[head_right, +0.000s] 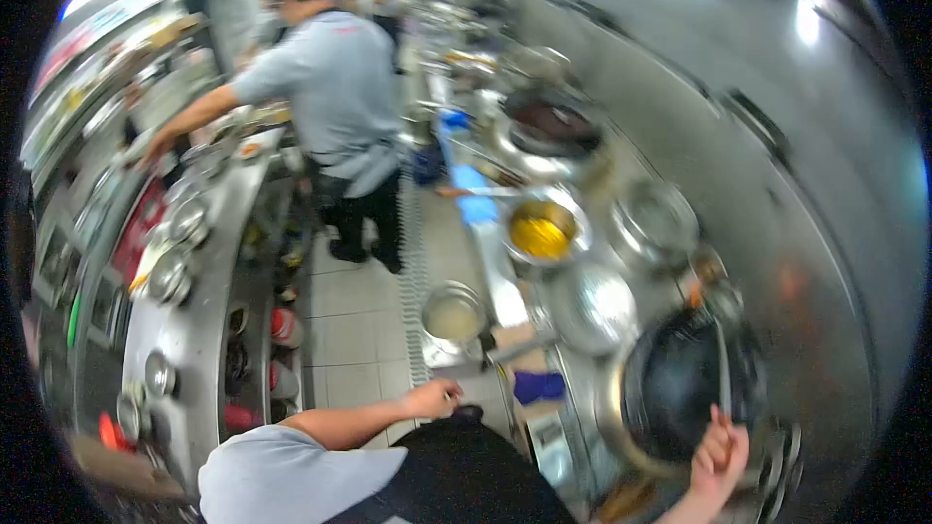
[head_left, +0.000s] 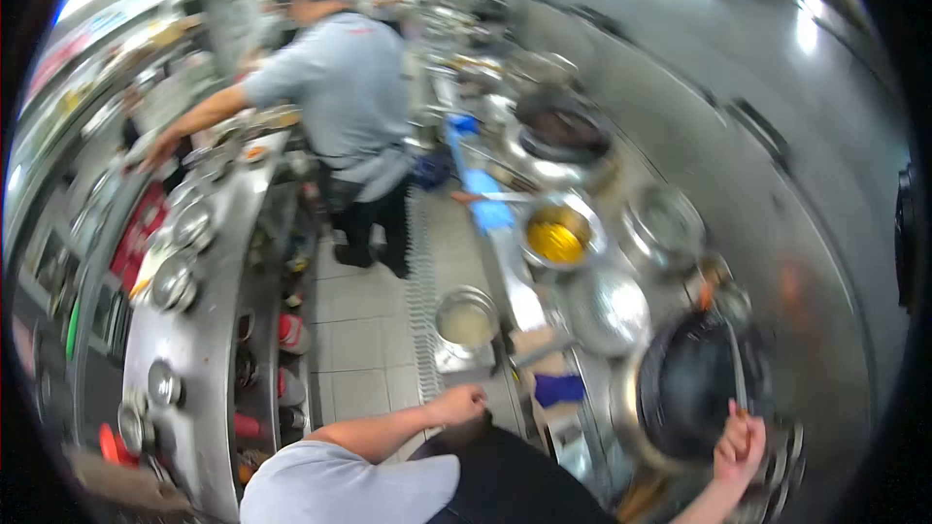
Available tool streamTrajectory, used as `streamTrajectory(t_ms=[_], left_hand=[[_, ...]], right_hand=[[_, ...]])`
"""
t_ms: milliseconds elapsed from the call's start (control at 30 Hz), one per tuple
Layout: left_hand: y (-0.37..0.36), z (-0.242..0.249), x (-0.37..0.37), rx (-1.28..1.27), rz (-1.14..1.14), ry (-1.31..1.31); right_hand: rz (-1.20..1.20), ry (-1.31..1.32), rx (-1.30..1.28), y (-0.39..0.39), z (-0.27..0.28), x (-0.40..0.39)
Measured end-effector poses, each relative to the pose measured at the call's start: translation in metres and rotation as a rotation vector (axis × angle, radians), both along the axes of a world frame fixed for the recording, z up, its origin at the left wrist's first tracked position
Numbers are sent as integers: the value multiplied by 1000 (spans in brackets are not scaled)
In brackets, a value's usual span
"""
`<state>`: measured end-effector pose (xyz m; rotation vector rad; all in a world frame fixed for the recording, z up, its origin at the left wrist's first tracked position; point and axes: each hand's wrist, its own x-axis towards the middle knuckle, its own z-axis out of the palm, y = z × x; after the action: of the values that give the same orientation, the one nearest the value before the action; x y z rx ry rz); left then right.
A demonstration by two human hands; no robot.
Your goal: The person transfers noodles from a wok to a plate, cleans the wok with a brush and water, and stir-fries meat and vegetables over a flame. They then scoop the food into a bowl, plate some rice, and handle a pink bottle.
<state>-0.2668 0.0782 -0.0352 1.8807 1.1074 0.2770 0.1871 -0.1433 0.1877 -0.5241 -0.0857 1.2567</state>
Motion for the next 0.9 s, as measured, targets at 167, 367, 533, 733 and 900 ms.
streamTrajectory(t_ms=[167, 367, 533, 733, 900], left_hand=[[-1, -9, 3, -43, -133, 123], [5, -36, -13, -4, -207, 265], [16, -51, -37, -58, -199, 314], [34, -70, -59, -139, -88, 232], [44, -53, -80, -296, 166, 97]], right_hand=[[-98, -235, -515, -44, -2, -14], [-137, -903, -1022, -56, -20, -21], [-289, -1332, -1017, -3, -4, -25], [-235, -1029, -632, 158, 8, 21], [-213, -1073, -774, 317, -32, 55]])
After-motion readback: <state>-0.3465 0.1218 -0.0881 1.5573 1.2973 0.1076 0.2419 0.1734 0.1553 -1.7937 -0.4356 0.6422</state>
